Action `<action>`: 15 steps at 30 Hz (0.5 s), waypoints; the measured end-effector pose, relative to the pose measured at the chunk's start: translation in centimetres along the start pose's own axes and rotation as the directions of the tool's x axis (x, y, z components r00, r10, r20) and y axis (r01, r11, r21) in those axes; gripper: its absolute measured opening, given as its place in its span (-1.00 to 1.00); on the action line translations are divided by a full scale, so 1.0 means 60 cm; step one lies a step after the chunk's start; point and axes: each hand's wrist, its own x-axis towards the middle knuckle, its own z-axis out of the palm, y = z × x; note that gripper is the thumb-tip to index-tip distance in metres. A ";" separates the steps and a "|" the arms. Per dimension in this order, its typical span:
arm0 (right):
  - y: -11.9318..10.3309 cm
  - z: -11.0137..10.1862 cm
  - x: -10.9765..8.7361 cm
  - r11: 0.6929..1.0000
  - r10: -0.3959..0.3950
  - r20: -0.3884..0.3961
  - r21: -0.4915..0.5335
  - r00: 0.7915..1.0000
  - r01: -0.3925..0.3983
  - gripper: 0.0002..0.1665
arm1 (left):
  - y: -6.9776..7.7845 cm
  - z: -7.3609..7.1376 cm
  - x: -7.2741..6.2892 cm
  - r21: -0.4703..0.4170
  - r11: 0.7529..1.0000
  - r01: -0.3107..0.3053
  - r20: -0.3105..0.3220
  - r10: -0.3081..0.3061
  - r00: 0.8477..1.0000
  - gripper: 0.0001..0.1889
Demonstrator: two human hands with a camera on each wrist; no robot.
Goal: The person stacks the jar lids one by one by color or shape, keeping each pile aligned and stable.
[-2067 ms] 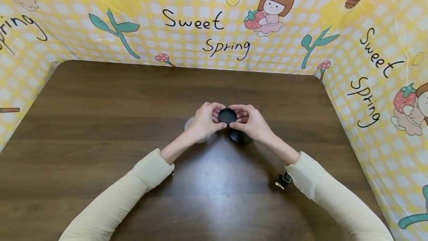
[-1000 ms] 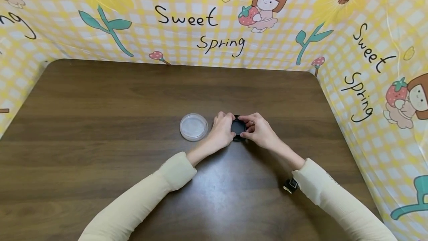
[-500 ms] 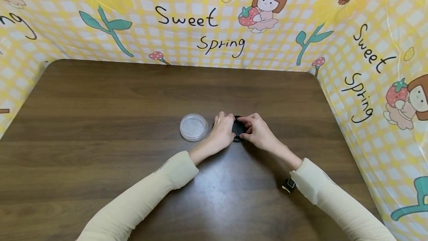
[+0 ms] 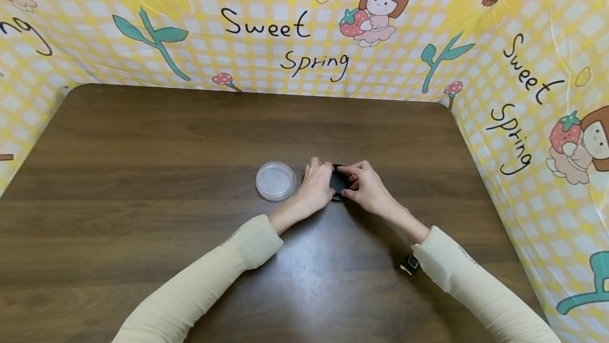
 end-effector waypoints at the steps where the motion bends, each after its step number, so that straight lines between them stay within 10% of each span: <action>1: 0.001 0.000 0.000 1.000 0.000 -0.002 0.002 1.000 0.000 -0.36 | 0.000 0.000 0.000 0.000 1.000 -0.002 -0.003 0.002 1.000 -0.53; 15: -0.001 -0.003 0.002 0.998 0.002 -0.016 0.068 1.000 -0.001 -0.44 | -0.011 -0.008 -0.002 -0.085 0.996 -0.029 -0.001 0.029 1.000 -0.42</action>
